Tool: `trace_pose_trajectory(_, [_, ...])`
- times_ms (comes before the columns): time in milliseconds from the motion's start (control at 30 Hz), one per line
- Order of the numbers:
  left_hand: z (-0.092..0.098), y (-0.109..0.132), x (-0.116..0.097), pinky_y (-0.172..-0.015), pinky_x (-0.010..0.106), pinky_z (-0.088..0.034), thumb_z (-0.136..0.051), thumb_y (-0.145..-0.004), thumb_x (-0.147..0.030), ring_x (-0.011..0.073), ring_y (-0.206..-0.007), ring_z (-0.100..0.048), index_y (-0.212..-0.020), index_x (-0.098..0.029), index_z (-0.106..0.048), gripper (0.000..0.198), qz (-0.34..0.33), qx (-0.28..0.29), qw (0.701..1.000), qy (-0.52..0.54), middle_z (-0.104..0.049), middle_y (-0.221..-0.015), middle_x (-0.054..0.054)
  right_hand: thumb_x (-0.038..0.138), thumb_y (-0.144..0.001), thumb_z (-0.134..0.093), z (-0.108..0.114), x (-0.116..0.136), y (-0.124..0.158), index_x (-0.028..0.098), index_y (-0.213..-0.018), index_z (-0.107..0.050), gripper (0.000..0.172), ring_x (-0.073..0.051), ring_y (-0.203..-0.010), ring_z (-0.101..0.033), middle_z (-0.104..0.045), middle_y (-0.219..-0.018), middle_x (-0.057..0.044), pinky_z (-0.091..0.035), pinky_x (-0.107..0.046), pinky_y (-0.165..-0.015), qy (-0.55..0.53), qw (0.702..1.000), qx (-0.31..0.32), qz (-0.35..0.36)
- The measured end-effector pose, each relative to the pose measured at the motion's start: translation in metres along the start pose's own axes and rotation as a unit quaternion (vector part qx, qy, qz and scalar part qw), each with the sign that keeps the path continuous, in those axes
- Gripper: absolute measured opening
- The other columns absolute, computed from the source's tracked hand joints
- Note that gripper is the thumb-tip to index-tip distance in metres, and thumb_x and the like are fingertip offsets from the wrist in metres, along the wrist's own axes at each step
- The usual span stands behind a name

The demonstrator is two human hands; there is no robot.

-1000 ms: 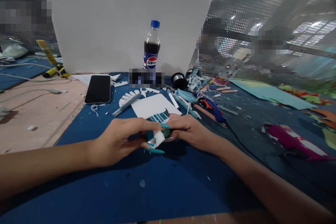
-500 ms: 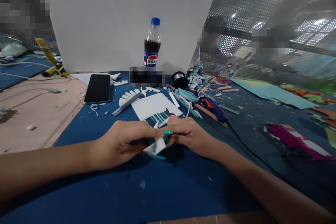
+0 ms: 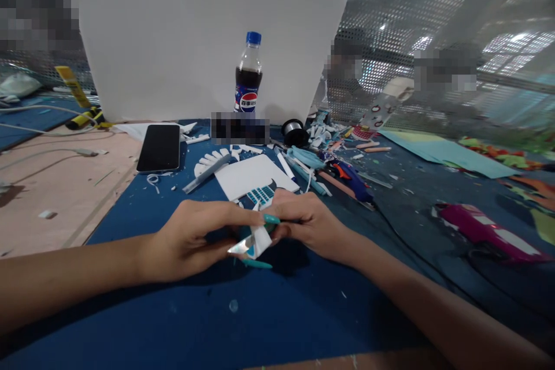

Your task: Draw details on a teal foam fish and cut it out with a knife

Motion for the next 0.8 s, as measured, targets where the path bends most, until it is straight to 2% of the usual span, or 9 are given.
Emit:
trace_pose_trajectory(200, [0.004,-0.002,-0.003,-0.067,0.017,-0.057,-0.058,-0.097,-0.033,0.0145,-0.077,-0.073,-0.117,-0.02,-0.058,0.023,0.001,-0.025,0.999,-0.023,-0.075,-0.094,0.007,0.055,-0.091,-0.054,0.004,-0.009,0.001,0.02,-0.107,-0.076,0.043,-0.015,-0.07,-0.055,-0.069,-0.074,-0.004,-0.042,-0.03,-0.07,-0.015,1.0,-0.01,-0.007])
trace_pose_trajectory(400, [0.005,-0.002,0.0,-0.067,0.018,-0.058,-0.06,-0.096,-0.038,0.0128,-0.071,-0.071,-0.113,-0.018,-0.062,0.027,0.019,-0.057,0.998,-0.023,-0.075,-0.09,0.007,0.058,-0.088,-0.058,0.008,-0.02,0.002,0.02,-0.101,-0.078,0.045,-0.015,-0.064,-0.05,-0.063,-0.064,-0.002,-0.041,-0.032,-0.07,-0.011,0.999,-0.018,-0.044])
trace_pose_trajectory(633, [0.001,-0.002,0.0,-0.068,0.017,-0.058,-0.063,-0.094,-0.027,0.0144,-0.076,-0.074,-0.115,-0.02,-0.061,0.022,0.0,-0.035,0.999,-0.02,-0.076,-0.091,0.006,0.054,-0.089,-0.059,0.004,-0.014,0.003,0.022,-0.096,-0.078,0.038,-0.015,-0.07,-0.056,-0.071,-0.074,-0.003,-0.043,-0.031,-0.073,-0.044,0.998,-0.015,-0.036])
trace_pose_trajectory(800, [-0.001,-0.001,0.0,-0.068,0.019,-0.058,-0.062,-0.094,-0.017,0.0157,-0.078,-0.075,-0.116,-0.02,-0.06,0.023,-0.002,-0.012,1.0,-0.001,-0.076,-0.094,0.007,0.058,-0.09,-0.053,0.0,-0.011,0.003,0.022,-0.102,-0.077,0.045,-0.016,-0.072,-0.058,-0.071,-0.073,-0.004,-0.044,-0.031,-0.073,-0.036,0.998,0.015,-0.041])
Point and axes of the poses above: each hand's wrist, its own y-axis away from the middle knuckle, its own z-axis out of the back of the hand, x = y × z, the point moved 5 cm from there along -y, towards the middle knuckle
